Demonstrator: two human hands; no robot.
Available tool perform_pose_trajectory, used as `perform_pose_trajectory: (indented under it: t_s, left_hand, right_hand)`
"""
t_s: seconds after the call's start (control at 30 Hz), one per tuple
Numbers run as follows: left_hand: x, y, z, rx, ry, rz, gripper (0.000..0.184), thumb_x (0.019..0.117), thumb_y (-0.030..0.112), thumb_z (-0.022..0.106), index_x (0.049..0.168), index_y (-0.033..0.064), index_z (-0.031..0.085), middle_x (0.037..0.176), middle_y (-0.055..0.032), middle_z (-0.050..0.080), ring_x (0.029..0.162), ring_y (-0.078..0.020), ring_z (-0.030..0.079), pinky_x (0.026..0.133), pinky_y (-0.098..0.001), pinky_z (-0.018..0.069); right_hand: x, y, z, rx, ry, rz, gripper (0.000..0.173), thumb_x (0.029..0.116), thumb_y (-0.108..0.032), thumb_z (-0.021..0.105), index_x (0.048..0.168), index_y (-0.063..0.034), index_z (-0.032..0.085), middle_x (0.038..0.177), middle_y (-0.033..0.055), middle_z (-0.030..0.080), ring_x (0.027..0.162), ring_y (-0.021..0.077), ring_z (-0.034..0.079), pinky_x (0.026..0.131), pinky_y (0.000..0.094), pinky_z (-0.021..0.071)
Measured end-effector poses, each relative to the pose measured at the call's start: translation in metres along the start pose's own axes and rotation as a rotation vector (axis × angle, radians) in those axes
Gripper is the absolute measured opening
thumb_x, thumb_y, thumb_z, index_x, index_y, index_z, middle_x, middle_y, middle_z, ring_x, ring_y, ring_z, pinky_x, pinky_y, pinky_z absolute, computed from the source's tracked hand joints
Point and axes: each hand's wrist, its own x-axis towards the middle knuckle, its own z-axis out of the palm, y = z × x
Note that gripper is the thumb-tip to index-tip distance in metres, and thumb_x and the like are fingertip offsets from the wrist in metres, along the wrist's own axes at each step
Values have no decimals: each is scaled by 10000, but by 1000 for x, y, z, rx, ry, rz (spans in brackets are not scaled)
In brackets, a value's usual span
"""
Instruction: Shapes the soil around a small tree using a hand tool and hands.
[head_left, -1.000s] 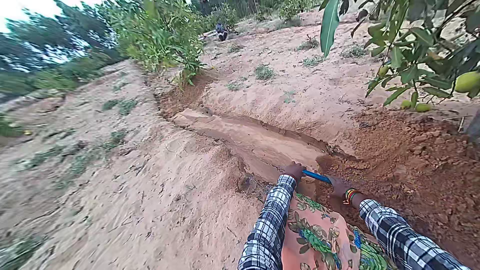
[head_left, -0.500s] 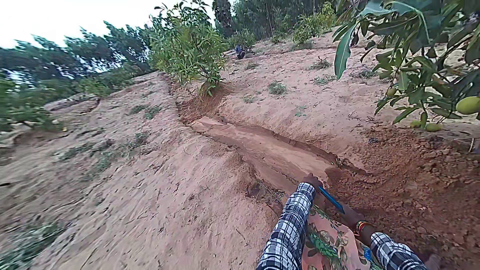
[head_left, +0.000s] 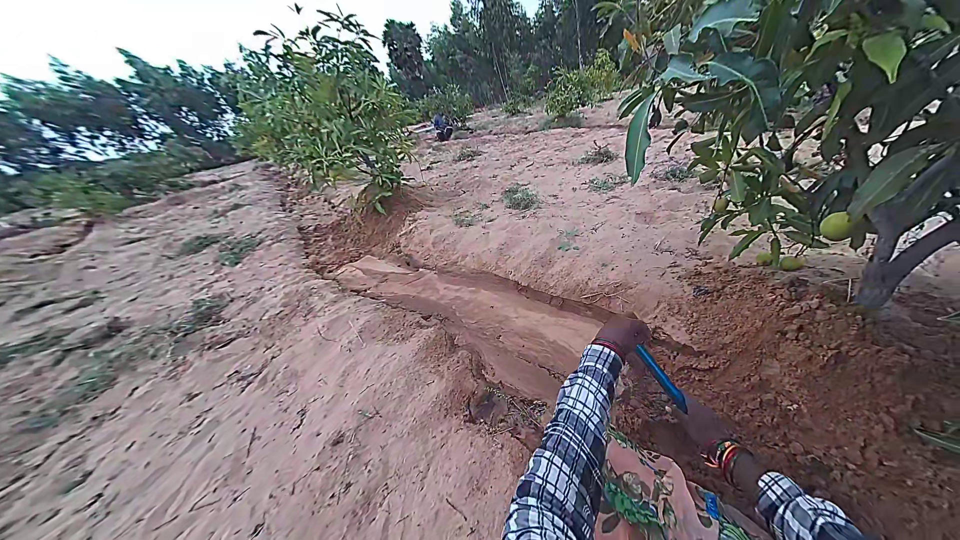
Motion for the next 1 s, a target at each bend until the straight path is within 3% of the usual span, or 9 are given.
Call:
perform_pose_trajectory:
  t_s: [0.1,0.2,0.27,0.4,0.57,0.7,0.77,0.87,1.0]
  left_hand:
    - [-13,-3,-3,-201,351,-79,211,988,105,660,1171,41,743,1345,-215,617,1260,-328,593,1100,-454,471]
    - [-17,-27,47,-395,702,-232,270,986,94,664,1239,9,707,1375,-236,608,1244,-337,618,1066,-442,504]
    - [-23,-47,94,-413,634,-470,329,1032,118,604,1347,34,645,1446,-221,571,1278,-348,610,1089,-469,492]
    - [-32,-73,150,-400,134,-782,392,1057,167,551,1446,134,593,1513,-176,538,1385,-352,536,1158,-538,419]
    - [-28,-71,157,-471,234,-914,598,1028,173,612,1580,136,385,1565,-238,441,1383,-399,524,1130,-540,453]
    - [-27,-83,169,-509,227,-889,498,1070,298,550,1493,42,492,1396,-274,597,1302,-411,592,1080,-574,479]
    - [-36,-55,146,-455,199,-855,455,1084,268,523,1439,-16,540,1354,-287,623,1285,-415,604,1074,-556,481]
    - [-27,-6,79,-590,-13,-1064,452,1103,166,486,1523,6,435,1532,-229,493,1448,-351,455,1193,-506,343]
    - [9,-90,160,-594,297,-990,391,1045,195,549,1417,84,597,1369,-231,631,1301,-393,591,1068,-579,472]
  right_hand:
    - [-5,-29,9,101,75,-15,596,1070,-255,580,1566,-7,362,1418,298,561,1312,445,560,1117,580,419]
    - [3,-30,24,42,13,1,593,1075,-256,568,1567,-9,346,1390,303,578,1281,448,585,1090,597,437]
    - [11,-9,38,-100,-116,36,562,1068,-249,575,1547,-22,389,1375,290,597,1269,439,601,1079,596,451]
    - [-4,29,62,-262,-347,143,571,1071,-217,548,1575,-48,340,1417,280,578,1312,428,581,1097,580,445]
    - [2,38,70,-236,-338,138,530,1078,-230,534,1537,-20,374,1351,298,604,1253,444,611,1058,587,467]
    - [8,47,66,-254,-340,113,513,1065,-252,557,1496,-7,426,1310,304,623,1231,451,619,1047,596,467]
    - [13,58,65,-241,-342,97,474,1052,-266,575,1421,19,490,1261,303,637,1195,447,629,1023,598,472]
    - [22,51,55,-229,-366,74,450,1044,-207,597,1404,47,505,1271,324,622,1209,463,613,1035,607,455]
    - [34,37,44,-282,-426,95,439,1050,-198,577,1406,48,501,1305,309,613,1241,444,601,1056,588,446]
